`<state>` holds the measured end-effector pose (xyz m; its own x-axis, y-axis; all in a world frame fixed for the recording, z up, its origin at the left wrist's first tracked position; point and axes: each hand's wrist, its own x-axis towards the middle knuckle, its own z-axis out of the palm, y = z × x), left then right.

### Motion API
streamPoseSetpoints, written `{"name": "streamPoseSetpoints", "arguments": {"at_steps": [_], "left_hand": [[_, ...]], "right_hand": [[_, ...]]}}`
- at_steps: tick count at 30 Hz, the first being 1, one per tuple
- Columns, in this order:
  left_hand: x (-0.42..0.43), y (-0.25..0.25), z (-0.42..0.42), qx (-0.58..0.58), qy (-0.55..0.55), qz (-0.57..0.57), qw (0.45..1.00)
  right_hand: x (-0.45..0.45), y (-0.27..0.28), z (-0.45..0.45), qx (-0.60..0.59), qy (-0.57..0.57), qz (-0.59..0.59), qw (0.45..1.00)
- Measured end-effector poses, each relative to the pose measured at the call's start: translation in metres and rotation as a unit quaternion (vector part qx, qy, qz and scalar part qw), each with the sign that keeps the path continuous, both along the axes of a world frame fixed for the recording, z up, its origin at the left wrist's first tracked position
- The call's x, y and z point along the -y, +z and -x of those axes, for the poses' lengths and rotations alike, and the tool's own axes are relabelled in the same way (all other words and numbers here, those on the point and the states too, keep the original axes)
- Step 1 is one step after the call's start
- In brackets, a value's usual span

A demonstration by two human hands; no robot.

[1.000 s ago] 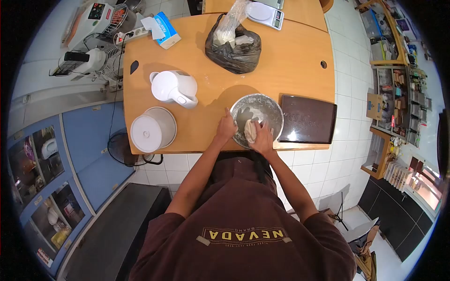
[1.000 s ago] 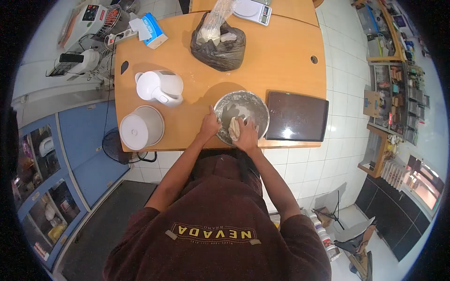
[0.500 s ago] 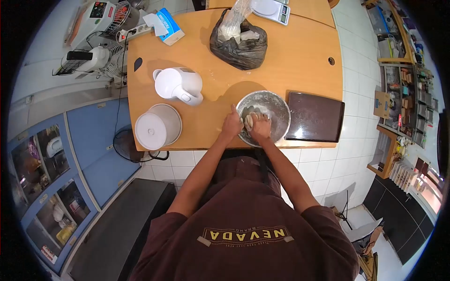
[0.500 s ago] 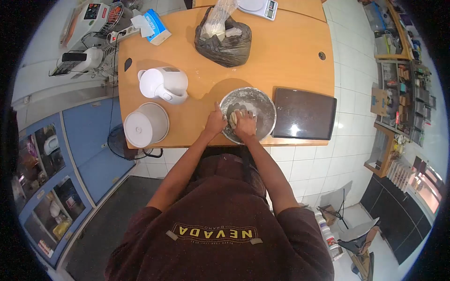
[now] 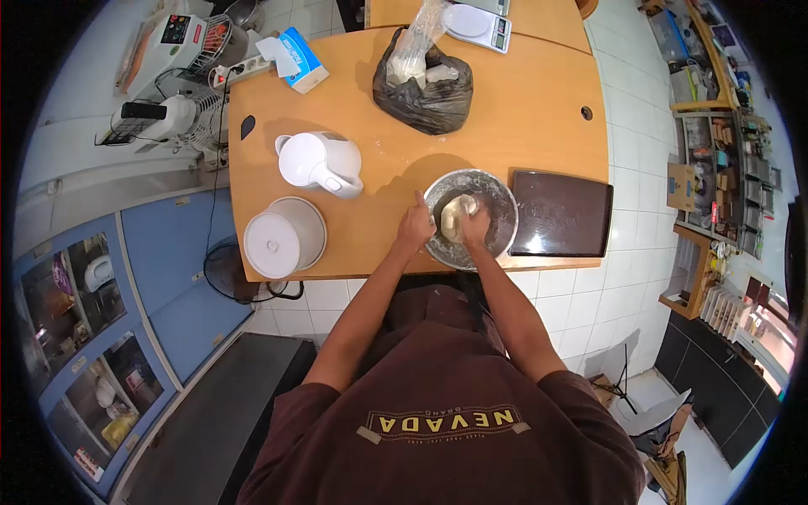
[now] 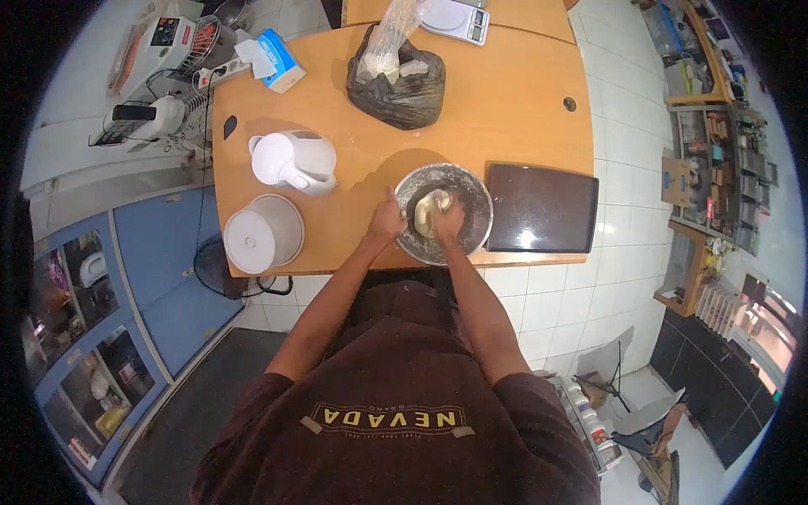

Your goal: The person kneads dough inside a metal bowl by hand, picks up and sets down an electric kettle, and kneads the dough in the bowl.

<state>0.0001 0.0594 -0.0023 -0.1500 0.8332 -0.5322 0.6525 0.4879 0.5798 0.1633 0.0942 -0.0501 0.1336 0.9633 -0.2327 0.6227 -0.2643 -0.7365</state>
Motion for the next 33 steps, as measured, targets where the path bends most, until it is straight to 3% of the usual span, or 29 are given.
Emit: {"name": "streamPoseSetpoints", "arguments": {"at_steps": [2,8,11,14,17,20,23,26,29,33], "left_hand": [[0.001,-0.001,-0.001,0.001,0.011,0.006,1.0],[0.004,-0.005,-0.002,-0.001,0.022,0.019,1.0],[0.004,-0.005,-0.002,0.005,0.022,0.015,1.0],[0.005,-0.004,0.0,0.011,0.016,0.013,1.0],[0.008,-0.015,-0.003,0.005,0.017,-0.002,1.0],[0.01,-0.012,-0.002,-0.014,0.005,-0.024,1.0],[0.009,-0.017,-0.003,-0.025,0.004,-0.035,0.999],[0.008,-0.014,-0.003,-0.004,0.013,0.002,1.0],[0.003,0.003,-0.002,0.007,0.02,0.005,1.0],[0.01,-0.002,-0.004,-0.035,0.0,-0.024,0.999]], "right_hand": [[0.015,-0.018,-0.01,-0.075,-0.019,-0.023,0.997],[0.028,0.094,-0.009,0.138,0.208,-0.043,0.967],[0.037,0.086,-0.016,0.259,0.26,-0.095,0.925],[0.022,0.073,-0.027,0.141,0.276,0.029,0.95],[0.025,0.033,-0.034,0.096,0.269,-0.107,0.952],[0.012,0.052,-0.028,0.196,0.407,-0.028,0.892],[0.018,0.056,-0.023,0.146,0.42,-0.076,0.893],[0.029,0.038,-0.008,0.148,0.343,-0.07,0.925],[0.026,0.011,0.01,0.239,0.317,-0.105,0.912],[-0.009,0.016,0.026,0.247,0.334,-0.005,0.91]]}}
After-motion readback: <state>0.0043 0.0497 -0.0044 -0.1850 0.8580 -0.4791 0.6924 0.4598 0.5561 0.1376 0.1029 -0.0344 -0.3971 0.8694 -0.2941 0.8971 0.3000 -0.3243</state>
